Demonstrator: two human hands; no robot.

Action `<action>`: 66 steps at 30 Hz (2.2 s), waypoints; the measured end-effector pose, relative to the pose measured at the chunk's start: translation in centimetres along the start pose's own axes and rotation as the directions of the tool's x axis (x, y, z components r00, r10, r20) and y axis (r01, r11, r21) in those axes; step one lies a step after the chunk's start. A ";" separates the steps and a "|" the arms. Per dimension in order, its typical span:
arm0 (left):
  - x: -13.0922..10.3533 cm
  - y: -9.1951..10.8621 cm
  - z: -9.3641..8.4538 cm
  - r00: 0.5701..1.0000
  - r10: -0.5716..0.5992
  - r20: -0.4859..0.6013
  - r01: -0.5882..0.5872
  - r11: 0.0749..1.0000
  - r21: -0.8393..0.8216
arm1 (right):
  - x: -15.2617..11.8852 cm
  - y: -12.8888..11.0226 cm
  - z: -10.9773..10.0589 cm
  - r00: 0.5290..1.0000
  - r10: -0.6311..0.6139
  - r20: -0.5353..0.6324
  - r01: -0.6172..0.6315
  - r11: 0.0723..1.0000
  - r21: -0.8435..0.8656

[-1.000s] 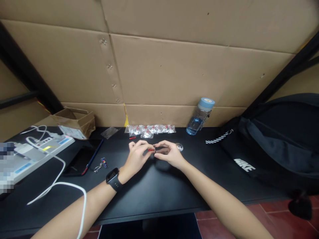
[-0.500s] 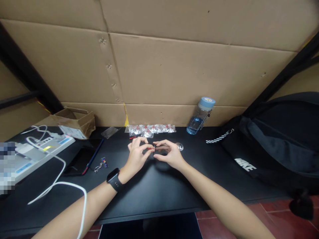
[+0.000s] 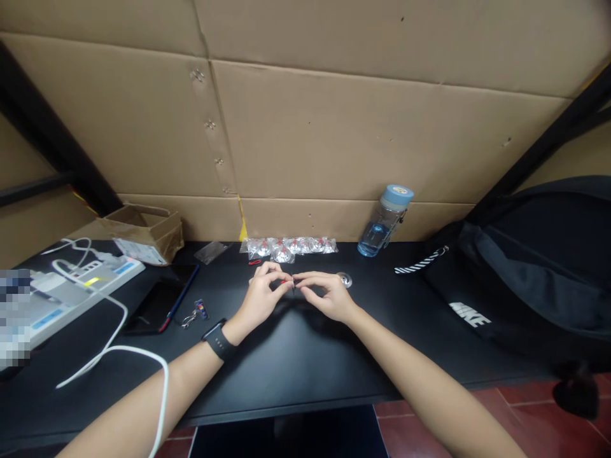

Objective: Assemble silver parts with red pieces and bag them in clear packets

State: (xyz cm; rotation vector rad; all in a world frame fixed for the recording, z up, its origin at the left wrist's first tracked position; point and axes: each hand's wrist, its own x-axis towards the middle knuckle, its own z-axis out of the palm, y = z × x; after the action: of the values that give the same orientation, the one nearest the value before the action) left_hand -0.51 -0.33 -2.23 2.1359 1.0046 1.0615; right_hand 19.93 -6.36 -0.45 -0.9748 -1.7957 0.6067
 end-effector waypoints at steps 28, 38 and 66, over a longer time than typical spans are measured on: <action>-0.3 1.7 -0.2 1.000 0.009 0.023 -0.011 0.996 0.087 | -0.4 1.3 1.0 0.993 -0.119 -0.011 0.109 0.937 -0.332; -0.6 2.1 -1.2 0.977 0.160 0.140 -0.183 0.967 0.176 | -0.2 1.0 0.8 0.986 -0.147 -0.080 0.100 0.899 -0.426; 1.4 -3.0 -4.3 0.992 0.063 0.111 -0.117 0.794 0.596 | 0.1 1.7 -2.0 0.999 0.030 0.028 -0.007 0.795 -0.606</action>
State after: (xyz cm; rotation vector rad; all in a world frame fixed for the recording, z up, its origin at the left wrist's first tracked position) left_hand -4.67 3.14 -1.50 2.7343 1.3443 0.7336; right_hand 22.31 -5.36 -0.92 -1.4139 -2.0629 0.0322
